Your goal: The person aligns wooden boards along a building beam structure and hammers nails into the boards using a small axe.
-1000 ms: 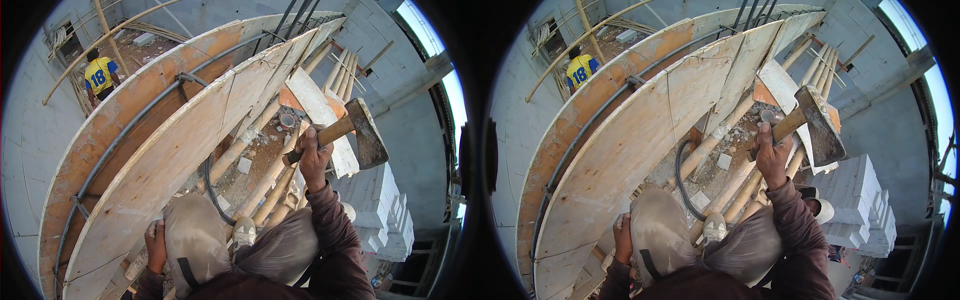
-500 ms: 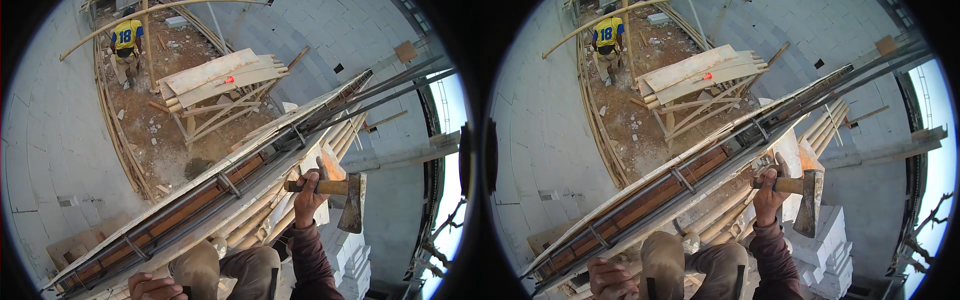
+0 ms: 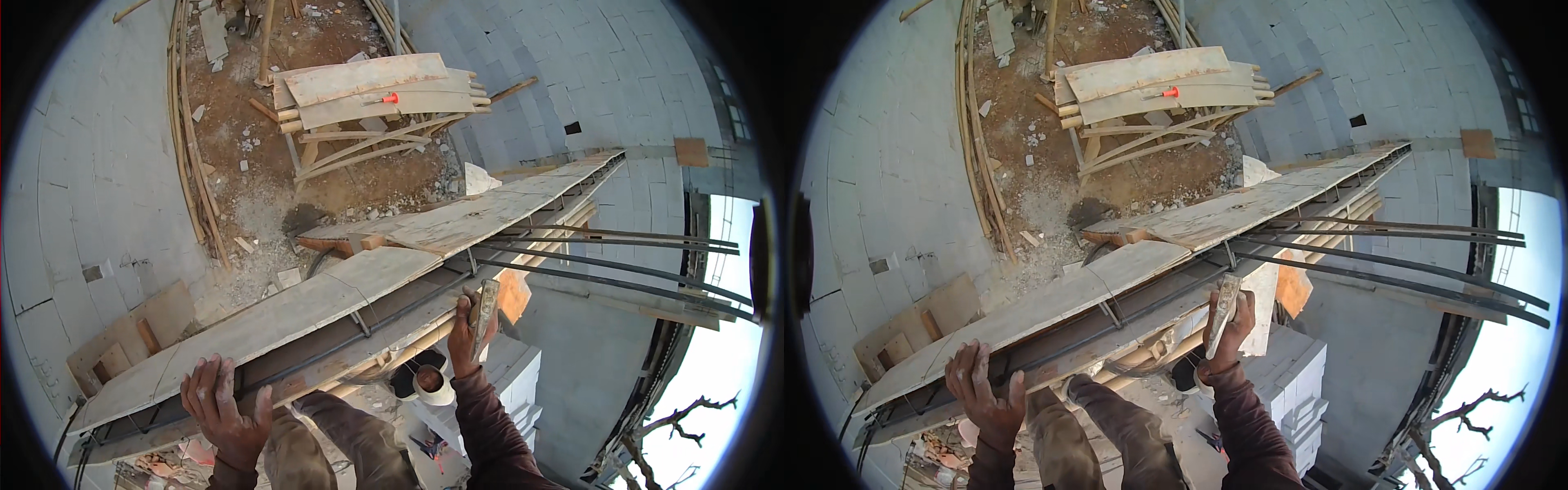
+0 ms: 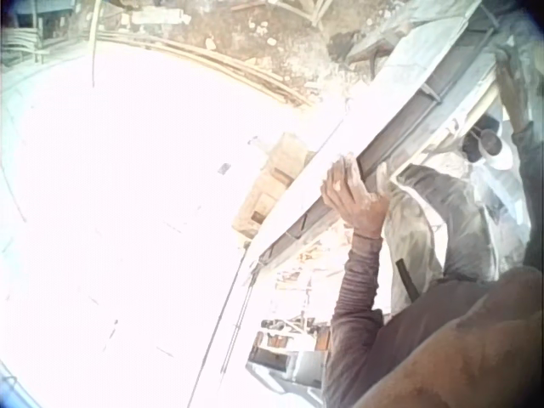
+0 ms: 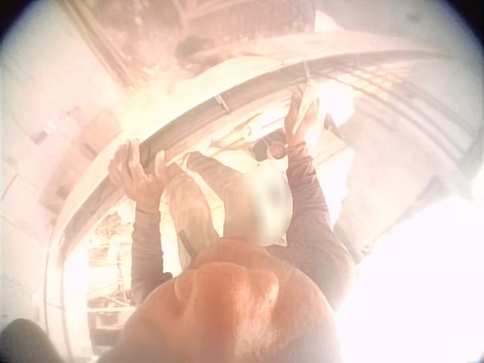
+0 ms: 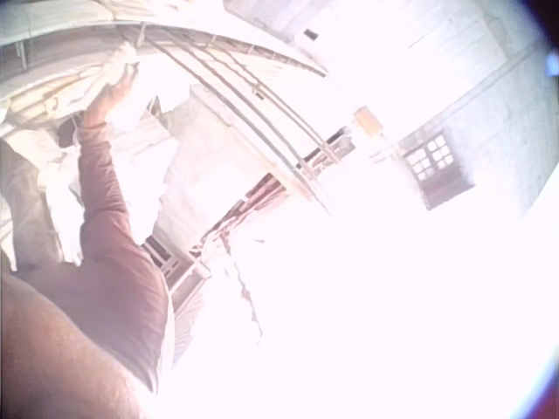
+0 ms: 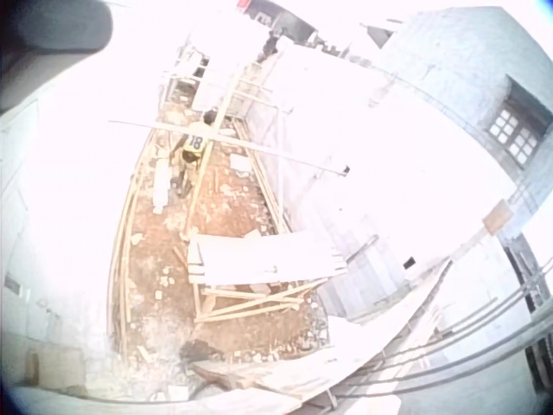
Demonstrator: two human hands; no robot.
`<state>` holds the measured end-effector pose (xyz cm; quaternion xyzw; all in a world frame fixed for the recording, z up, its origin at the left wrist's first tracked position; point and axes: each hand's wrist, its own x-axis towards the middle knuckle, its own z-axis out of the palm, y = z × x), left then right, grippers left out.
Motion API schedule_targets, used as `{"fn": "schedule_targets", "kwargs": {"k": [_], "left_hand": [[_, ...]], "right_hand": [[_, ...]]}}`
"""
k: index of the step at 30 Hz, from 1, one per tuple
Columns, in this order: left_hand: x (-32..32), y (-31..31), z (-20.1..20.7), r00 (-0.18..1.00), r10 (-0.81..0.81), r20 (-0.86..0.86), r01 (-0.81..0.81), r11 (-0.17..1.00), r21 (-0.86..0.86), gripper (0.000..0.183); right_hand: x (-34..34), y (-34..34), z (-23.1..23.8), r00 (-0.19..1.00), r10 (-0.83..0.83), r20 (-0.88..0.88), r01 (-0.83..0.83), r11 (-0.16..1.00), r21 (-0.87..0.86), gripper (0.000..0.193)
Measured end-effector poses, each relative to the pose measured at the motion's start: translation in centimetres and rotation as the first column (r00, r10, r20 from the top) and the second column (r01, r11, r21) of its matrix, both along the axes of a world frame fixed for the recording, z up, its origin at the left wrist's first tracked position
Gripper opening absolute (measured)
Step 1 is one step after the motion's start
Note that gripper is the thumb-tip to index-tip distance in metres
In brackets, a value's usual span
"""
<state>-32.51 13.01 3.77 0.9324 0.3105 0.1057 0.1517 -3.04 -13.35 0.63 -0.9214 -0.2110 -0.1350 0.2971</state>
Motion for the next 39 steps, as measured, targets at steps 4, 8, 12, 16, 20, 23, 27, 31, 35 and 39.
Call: {"fn": "schedule_targets", "kwargs": {"k": [4, 8, 12, 16, 20, 23, 27, 31, 35, 39], "left_hand": [[0.5, 0.1, 0.2, 1.000, -0.011, 0.024, 0.011, 1.000, 0.007, 0.059], [0.8, 0.2, 0.3, 0.998, 0.000, 0.070, 0.002, 1.000, -0.022, 0.061], [-0.2, -0.2, -0.2, 0.995, 0.066, 0.068, -0.057, 0.990, -0.133, 0.061], [-0.7, -0.1, -0.4, 0.971, 0.105, 0.213, -0.074, 0.986, -0.148, 0.063], [-1.1, 0.1, -0.3, 0.931, 0.129, 0.343, -0.076, 0.984, -0.164, 0.054], [-2.5, -0.4, -0.6, 0.876, 0.036, 0.480, 0.050, 0.985, -0.164, 0.040], [-7.9, -5.2, -1.2, 0.807, 0.024, 0.591, 0.213, 0.920, -0.329, 0.023], [-19.1, -10.2, -4.4, 0.924, 0.168, 0.343, 0.112, 0.741, -0.663, 0.024], [-32.6, -11.5, -10.7, 0.714, 0.669, -0.205, -0.554, 0.361, -0.750, 0.024], [-44.7, -10.7, -19.5, 0.372, 0.803, -0.466, -0.855, 0.101, -0.509, 0.033]], "right_hand": [[-0.4, 0.6, 0.6, 0.996, -0.054, -0.071, 0.055, 0.998, 0.017, 0.015], [-0.2, -0.1, 0.2, 0.997, -0.059, -0.042, 0.054, 0.994, -0.099, 0.018], [0.0, -0.9, -0.2, 0.968, -0.076, -0.238, 0.060, 0.995, -0.076, 0.034], [0.0, -0.5, 0.4, 0.954, -0.118, -0.275, 0.094, 0.991, -0.097, 0.050], [0.2, -0.5, 0.3, 0.965, -0.197, -0.171, 0.168, 0.971, -0.171, 0.055], [1.2, -1.5, 0.1, 0.956, -0.148, -0.252, 0.117, 0.984, -0.135, 0.047], [3.0, -2.9, 0.0, 1.000, -0.006, -0.014, -0.006, 0.709, -0.705, 0.035], [3.2, -2.8, 0.2, 0.998, 0.031, -0.048, -0.052, 0.854, -0.517, 0.041], [3.1, -2.1, 0.3, 0.950, -0.248, -0.188, 0.167, 0.917, -0.362, 0.057], [4.2, -2.4, 0.4, 0.902, -0.230, -0.365, 0.159, 0.964, -0.213, 0.058]]}}
